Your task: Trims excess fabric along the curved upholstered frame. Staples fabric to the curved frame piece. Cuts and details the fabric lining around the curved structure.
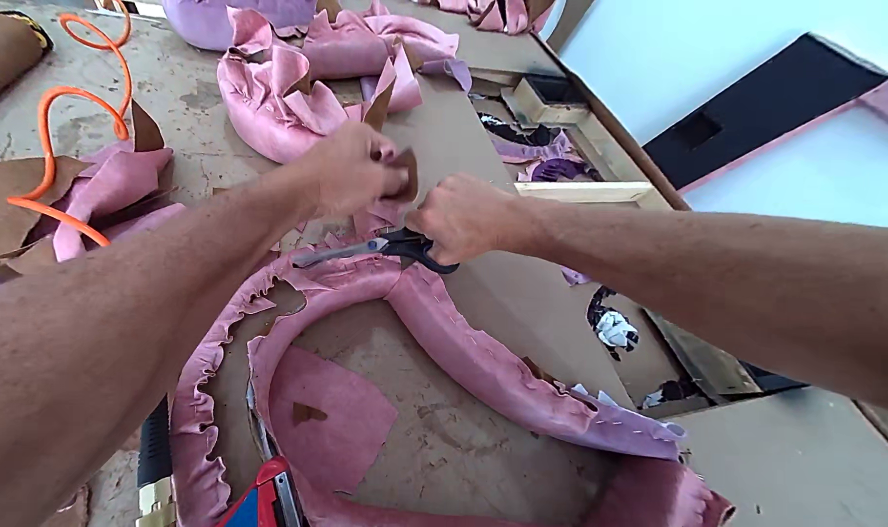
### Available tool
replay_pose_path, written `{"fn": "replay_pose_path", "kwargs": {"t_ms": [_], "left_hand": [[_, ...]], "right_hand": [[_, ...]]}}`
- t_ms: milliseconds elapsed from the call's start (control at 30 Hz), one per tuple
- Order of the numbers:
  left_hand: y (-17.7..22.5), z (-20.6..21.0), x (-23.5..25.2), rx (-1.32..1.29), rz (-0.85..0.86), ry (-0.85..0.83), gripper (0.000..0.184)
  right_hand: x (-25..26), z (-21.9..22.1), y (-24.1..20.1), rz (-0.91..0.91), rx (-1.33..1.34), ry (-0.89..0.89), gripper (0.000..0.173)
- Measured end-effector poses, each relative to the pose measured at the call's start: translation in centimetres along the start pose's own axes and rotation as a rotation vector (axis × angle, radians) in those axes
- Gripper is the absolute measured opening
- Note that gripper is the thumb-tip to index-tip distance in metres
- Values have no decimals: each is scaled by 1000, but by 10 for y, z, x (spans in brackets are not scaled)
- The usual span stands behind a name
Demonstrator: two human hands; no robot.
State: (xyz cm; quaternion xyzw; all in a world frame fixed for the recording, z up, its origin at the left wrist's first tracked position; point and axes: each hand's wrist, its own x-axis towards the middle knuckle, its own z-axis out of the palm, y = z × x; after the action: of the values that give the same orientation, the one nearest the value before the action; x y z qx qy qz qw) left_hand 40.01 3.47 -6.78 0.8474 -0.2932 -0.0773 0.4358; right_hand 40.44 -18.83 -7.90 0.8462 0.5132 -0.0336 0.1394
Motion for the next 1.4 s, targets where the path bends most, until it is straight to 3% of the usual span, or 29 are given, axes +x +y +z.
{"fn": "replay_pose_path", "kwargs": {"t_ms": [100, 167, 233, 333, 500, 600, 700, 767, 867, 1067, 1133, 1267, 1400], "left_hand": [[11, -31, -7, -112, 1, 122, 26], [7, -55, -25, -176, -107, 173, 25], [-9, -66, -44, -57, -255, 180, 17], [-27, -40, -63, 341, -364, -12, 24], [-21, 17, -82, 729, -216, -181, 26], [-27, 17, -91, 571, -89, -237, 12], [-23, -2, -100, 393, -216, -183, 12], [-25, -8, -111, 508, -249, -114, 22], [-29, 3, -126, 670, -219, -153, 36], [-52, 9, -119, 657, 11, -64, 3], [-59, 9, -115, 594, 47, -18, 6], [-63, 14, -120, 424, -67, 83, 13], [-69, 30, -133, 363, -69, 289, 13]], "right_hand": [[-19, -5, 14, 176, 85, 61, 18], [-39, -8, 26, 332, 82, 3, 23], [-62, -11, 29, 441, 65, -88, 23], [-89, -10, 18, 502, 53, -173, 21], [-105, -4, -2, 466, 77, -121, 22], [-98, -8, -13, 449, 94, -89, 21], [-91, -12, -25, 415, 91, -70, 22], [-90, -13, -30, 387, 82, -48, 22], [-91, -11, -36, 391, 80, -37, 25], [-86, -9, -50, 430, 81, -63, 29], [-82, -9, -54, 456, 89, -101, 30], [-78, -9, -63, 541, 105, -164, 34], [-93, -10, -55, 791, 275, -239, 52]]}}
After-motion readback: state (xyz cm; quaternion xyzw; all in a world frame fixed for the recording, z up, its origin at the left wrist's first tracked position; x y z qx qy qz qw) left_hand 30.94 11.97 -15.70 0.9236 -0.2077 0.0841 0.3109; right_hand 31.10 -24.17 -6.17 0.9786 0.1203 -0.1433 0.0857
